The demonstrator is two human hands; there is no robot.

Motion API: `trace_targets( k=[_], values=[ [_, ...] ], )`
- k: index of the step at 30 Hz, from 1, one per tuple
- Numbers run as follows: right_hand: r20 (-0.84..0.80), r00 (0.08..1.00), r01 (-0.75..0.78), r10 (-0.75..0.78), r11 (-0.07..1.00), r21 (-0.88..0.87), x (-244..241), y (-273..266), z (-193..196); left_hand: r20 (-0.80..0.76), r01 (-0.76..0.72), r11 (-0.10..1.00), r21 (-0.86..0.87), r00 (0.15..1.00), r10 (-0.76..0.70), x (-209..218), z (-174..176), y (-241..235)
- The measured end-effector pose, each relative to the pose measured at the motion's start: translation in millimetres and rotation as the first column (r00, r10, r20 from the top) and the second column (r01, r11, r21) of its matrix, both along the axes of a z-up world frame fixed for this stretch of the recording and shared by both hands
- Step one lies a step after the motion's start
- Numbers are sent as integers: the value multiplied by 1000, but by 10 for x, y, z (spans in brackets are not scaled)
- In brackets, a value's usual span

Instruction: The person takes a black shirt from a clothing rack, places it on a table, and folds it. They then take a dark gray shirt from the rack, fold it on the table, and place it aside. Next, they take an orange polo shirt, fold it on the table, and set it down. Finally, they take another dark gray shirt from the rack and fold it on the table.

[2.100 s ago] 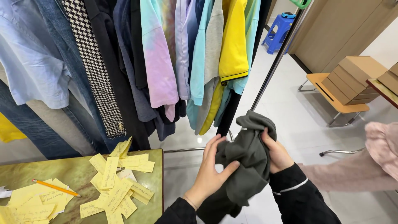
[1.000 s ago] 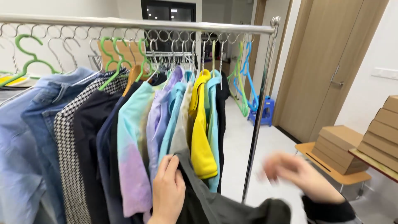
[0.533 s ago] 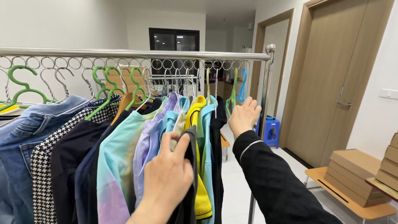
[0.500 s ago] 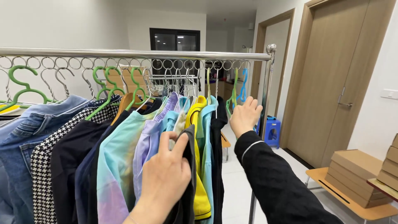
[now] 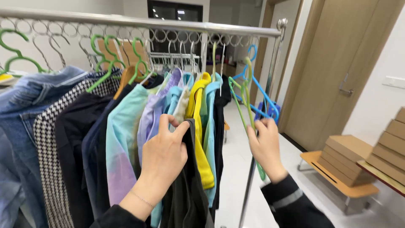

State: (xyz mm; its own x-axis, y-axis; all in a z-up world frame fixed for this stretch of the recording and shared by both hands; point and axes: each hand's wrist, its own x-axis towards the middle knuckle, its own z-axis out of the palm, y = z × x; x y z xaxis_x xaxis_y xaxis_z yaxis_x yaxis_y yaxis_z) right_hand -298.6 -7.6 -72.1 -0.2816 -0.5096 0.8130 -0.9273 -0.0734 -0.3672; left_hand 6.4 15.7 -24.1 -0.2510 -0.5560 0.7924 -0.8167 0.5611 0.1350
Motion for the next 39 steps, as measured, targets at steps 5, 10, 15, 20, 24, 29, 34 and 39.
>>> trace_targets(
  k=[5, 10, 15, 20, 24, 29, 34, 39],
  values=[
    [653, 735, -413, 183, 885, 216, 160, 1476, -633, 22, 81, 984, 156, 996, -85, 30, -403, 83],
    [958, 281, -418, -66, 890, 184, 222, 2614, -1201, 49, 126, 953, 276, 988, -145, 66, -1031, 88],
    [985, 51, -539, 163, 835, -111, -474, 3502, -2583, 90, 125, 925, 360, 982, -168, 23, -1739, 51],
    [801, 268, -694, 535, 684, -225, -147, 3913, -2772, 174, 112, 934, 340, 968, -179, -8, -2144, 53],
    [828, 274, -711, 489, 683, -167, 147, 4047, -2677, 271, 79, 929, 362, 944, -186, -31, -2241, 115],
    [990, 142, -678, 18, 730, 85, 282, 4005, -2656, 285, 78, 955, 286, 945, -162, -13, -2233, 327],
    [982, 181, -681, -62, 712, 171, 477, 3804, -2488, 253, 170, 948, 270, 937, -240, -8, -1886, 950],
    [993, 47, -738, 110, 674, -40, 811, 3474, -2681, 320, 315, 931, 185, 876, -360, -172, -1870, 1758]
  ],
)
